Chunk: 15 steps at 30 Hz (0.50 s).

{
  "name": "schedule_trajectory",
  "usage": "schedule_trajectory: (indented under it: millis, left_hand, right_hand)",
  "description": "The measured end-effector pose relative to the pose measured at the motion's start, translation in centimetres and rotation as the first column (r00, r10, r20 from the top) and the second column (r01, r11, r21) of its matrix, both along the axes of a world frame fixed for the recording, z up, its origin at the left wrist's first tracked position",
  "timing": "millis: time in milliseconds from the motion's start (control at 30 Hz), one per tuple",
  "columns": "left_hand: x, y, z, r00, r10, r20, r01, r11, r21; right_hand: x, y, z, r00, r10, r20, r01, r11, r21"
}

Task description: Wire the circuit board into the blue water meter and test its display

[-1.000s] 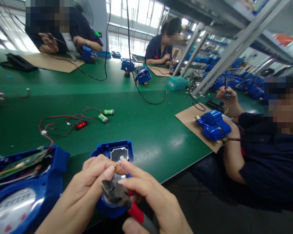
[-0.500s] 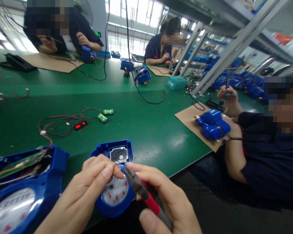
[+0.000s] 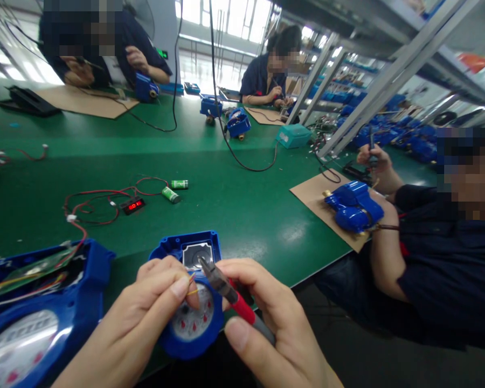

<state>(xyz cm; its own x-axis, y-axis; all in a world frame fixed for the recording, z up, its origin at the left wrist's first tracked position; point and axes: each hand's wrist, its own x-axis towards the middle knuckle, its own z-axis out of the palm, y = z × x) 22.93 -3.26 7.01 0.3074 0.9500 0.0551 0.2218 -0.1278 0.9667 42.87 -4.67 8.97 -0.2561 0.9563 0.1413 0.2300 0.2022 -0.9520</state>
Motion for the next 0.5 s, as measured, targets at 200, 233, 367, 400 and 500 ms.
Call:
schedule_trajectory:
  millis: [200,233,367,400,500]
  left_hand:
    - [0.04,0.18,0.16,1.000,0.018,0.012,-0.018,0.999,0.040]
    - [0.02,0.16,0.14,1.000,0.018,0.010,-0.018,0.999,0.036]
    - [0.04,0.11,0.02,1.000,0.015,0.018,-0.015,0.999,0.034]
    - [0.06,0.12,-0.01,1.000,0.017,0.013,-0.017,0.999,0.031]
    - [0.11,0.18,-0.13,0.999,0.035,-0.006,-0.034,0.999,0.032]
  right_hand:
    - [-0.22,0.25,0.79,0.987,0.146,0.063,-0.142,0.987,-0.070]
    - [-0.19,0.24,0.78,0.986,0.149,0.072,-0.143,0.987,-0.073]
    - [0.01,-0.03,0.44,0.991,0.113,0.069,-0.110,0.993,-0.049]
    - [0.06,-0.12,0.33,0.993,0.100,0.064,-0.097,0.994,-0.047]
    - [0.22,-0.30,0.00,0.995,0.087,0.054,-0.084,0.995,-0.049]
